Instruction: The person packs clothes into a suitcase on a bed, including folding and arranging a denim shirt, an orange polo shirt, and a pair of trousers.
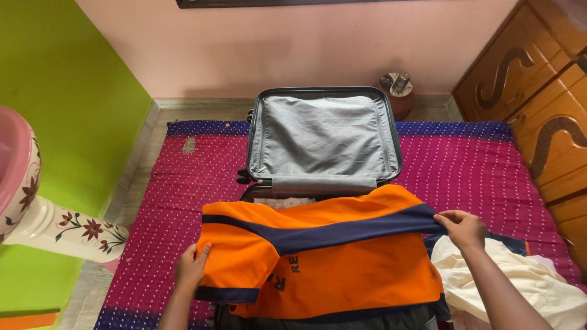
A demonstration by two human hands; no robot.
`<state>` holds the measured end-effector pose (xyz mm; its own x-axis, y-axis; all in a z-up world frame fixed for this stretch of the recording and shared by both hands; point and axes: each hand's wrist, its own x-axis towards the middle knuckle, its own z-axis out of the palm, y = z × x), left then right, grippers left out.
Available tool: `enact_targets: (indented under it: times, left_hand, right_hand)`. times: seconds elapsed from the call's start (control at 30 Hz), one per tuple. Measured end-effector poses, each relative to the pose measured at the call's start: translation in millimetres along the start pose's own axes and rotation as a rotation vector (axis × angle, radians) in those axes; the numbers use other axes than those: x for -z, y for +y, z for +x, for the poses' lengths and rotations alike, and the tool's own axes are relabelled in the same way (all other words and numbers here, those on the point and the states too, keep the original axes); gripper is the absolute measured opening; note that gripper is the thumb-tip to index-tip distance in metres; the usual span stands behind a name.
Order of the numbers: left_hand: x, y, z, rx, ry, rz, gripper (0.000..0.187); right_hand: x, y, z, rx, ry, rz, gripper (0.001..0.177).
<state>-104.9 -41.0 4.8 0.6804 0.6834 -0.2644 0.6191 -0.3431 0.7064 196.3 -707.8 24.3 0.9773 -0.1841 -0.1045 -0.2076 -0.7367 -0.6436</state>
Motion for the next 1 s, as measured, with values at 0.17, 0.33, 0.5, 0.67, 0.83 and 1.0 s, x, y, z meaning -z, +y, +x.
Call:
enact_targets:
  times: [0.17,0.33,0.5,0.67,0.83,1.0]
  left_hand:
    - [-25.6,-48.5,-6.1,0.029,0.161,-0.039,0.047]
    - [-41.9,-91.6,-37.2,0.37,0.078,-0.378,0.068]
    - [-46.8,-112.5,-85.5,0.45,-0.152,-0.912,0.072]
    - [-43.1,-127.3,-104.1,-0.023,-0.304,-0.175,0.072]
    - [-60.3,-86.4,-106.9,0.277,-0.173,0.143,0.07]
    - [-77.0,-56.1,-113.0,0.216,-0.012,0.455,0.07]
  right_hand:
    - [-23.8,22.0,-29.2,-0.035,0.001,-0.113,0.032]
    - [-38.0,40.6,-88.8,-0.372,-0.241,0.29,0.058]
    - [-33.9,73.9,-137.0,-0.737,-0.512,0.753,0.071]
    - [-20.6,77.1,-164.6,-0.793,-0.53,0.893,0.052]
    - [-16.2,79.2,-163.4,-0.722,-0.427,0.858,0.044]
    - [-6.9,70.9,-166.0,-0.598,-0.472,0.784,0.041]
